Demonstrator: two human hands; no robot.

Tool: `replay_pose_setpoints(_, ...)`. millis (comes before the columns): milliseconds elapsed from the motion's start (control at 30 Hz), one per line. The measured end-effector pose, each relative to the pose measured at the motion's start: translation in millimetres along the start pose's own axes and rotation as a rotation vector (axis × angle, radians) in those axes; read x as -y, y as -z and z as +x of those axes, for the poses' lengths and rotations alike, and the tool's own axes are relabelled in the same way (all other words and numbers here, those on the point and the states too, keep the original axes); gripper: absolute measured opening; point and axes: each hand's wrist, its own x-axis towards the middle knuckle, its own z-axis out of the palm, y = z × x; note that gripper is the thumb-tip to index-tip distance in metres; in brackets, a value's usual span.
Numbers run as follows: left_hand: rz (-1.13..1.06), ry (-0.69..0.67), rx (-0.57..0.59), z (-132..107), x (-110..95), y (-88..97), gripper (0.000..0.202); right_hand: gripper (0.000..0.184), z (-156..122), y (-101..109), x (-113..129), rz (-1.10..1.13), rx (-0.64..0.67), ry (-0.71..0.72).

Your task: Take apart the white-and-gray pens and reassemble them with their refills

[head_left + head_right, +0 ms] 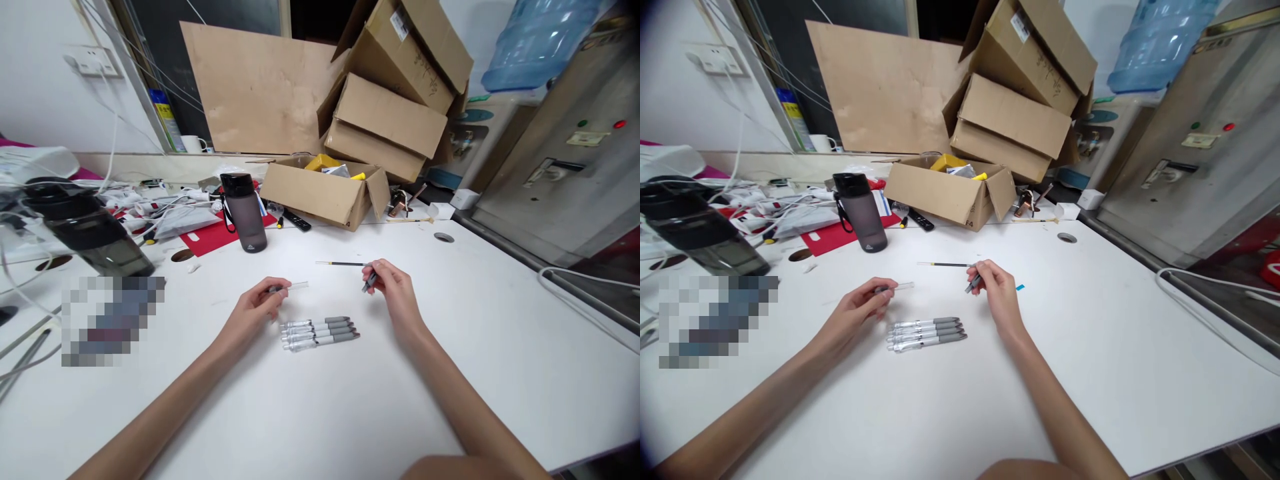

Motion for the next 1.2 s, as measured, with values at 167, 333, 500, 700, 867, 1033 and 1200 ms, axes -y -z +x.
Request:
replay_pose_setpoints(167,-0.121,0.052,-0.055,-9,7,-0.5,0.034,0.03,0,1,-2,-0.041,0.065,0.052)
replay_pose_setpoints(333,-0.108,0.052,-0.085,-15,10,2.0,0.038,0.03,-2,0,-3,-0.127,0.092,0.078)
replay_pose_setpoints(500,-0.057,0.01,-0.095,-16,7,-1.4,0.037,0.029,-2,1,-5,-0.163,0.076,0.086)
replay_pose_setpoints(700,-0.063,0.008,-0.084,-19,4,-3.5,0.03,0.026,-1,1,-6,-0.127,0.083,0.074)
replay_pose_setpoints(867,-0.064,-0.004,-0.076,-20,2,-3.4,0.03,0.024,-2,0,-5,-0.129,0.083,0.077)
replay_pose_setpoints(1033,-0.061,-0.02,-0.078,-19,3,-1.9,0.029,0.026,-2,0,-6,-0.148,0.077,0.086)
replay_pose_setpoints(1200,-0.058,-0.021,-0.075,-20,4,0.4,0.031,0.03,-3,0,-6,-0.163,0.102,0.074)
